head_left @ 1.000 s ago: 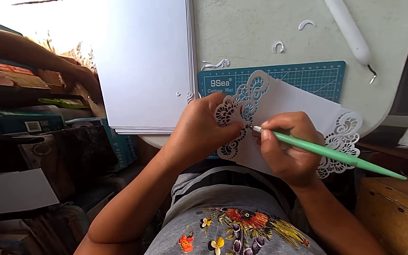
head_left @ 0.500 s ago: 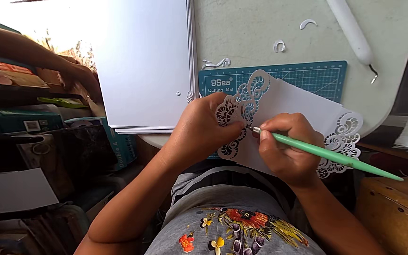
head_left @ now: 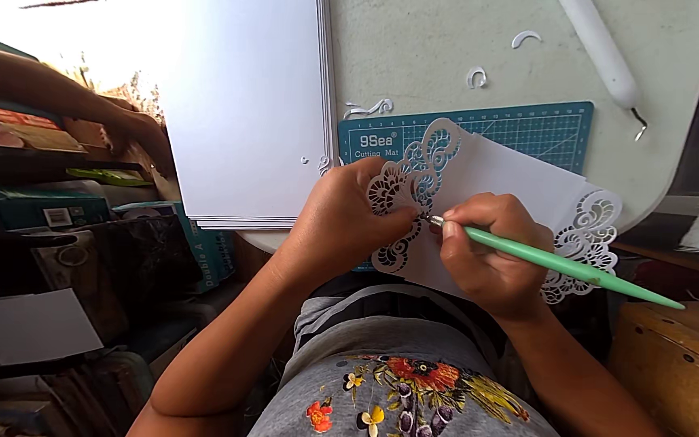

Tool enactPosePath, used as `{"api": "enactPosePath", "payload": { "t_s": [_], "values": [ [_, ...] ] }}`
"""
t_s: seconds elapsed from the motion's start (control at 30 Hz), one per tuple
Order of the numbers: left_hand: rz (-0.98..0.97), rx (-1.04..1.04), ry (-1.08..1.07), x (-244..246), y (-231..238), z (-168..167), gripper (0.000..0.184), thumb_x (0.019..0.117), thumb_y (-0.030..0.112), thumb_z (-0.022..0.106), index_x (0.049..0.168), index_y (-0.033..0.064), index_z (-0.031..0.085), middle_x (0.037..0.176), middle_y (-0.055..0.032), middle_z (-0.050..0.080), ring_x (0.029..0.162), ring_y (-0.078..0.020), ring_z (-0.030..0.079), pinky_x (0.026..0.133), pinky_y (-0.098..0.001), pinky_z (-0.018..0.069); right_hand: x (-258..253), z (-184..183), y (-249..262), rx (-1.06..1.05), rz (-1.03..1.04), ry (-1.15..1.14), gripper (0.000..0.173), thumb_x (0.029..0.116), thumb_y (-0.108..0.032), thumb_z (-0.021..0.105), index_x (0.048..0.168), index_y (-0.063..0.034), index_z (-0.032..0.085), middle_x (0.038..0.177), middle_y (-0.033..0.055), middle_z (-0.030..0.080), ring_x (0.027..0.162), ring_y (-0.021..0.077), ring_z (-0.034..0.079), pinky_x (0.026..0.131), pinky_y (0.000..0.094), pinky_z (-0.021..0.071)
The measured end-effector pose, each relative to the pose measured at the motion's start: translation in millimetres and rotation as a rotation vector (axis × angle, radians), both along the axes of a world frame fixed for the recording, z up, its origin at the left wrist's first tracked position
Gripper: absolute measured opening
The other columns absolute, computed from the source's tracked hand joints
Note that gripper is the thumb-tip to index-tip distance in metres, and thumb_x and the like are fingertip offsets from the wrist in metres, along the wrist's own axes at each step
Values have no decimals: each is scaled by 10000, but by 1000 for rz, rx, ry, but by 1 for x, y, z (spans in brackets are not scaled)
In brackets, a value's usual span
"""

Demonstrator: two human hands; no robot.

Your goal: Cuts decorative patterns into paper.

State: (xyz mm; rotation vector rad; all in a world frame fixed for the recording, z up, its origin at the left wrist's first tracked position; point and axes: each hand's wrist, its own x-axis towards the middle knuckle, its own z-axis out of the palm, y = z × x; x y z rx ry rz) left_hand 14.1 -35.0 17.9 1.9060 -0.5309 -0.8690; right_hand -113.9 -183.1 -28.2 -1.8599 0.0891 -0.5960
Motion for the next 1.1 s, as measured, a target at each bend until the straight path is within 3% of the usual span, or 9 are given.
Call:
{"api": "enactPosePath", "payload": {
  "t_s": [0.57,0.77,0.97,1.1],
  "values": [
    [12,6,-11,-1,-1,0,209,831,48,767,1011,96,673,840,73,727,730,61,674,648,-122,564,2,-2,0,4,3,-43,70,900,-52,608,904,16,622,788,47,628,752,39,600,672,155,493],
    [12,21,-5,-1,-2,2,216,829,50,770,1018,91,673,841,71,725,737,59,676,656,-123,565,1,-3,-1,-40,26,-62,84,919,-66,598,896,12,620,770,54,629,751,48,590,711,182,475],
    [15,15,2,-1,-2,1,213,828,55,777,1011,91,672,829,65,721,722,58,672,645,-121,561,-1,-4,-1,-143,66,-98,83,940,-65,589,918,12,611,808,95,646,807,117,627,778,239,495],
    [11,20,3,0,-1,1,213,832,62,770,1022,88,676,836,62,721,724,61,669,646,-124,559,-2,-6,-1,-131,57,-96,84,949,-67,590,940,13,612,823,95,645,822,104,634,772,219,505]
  ]
}}
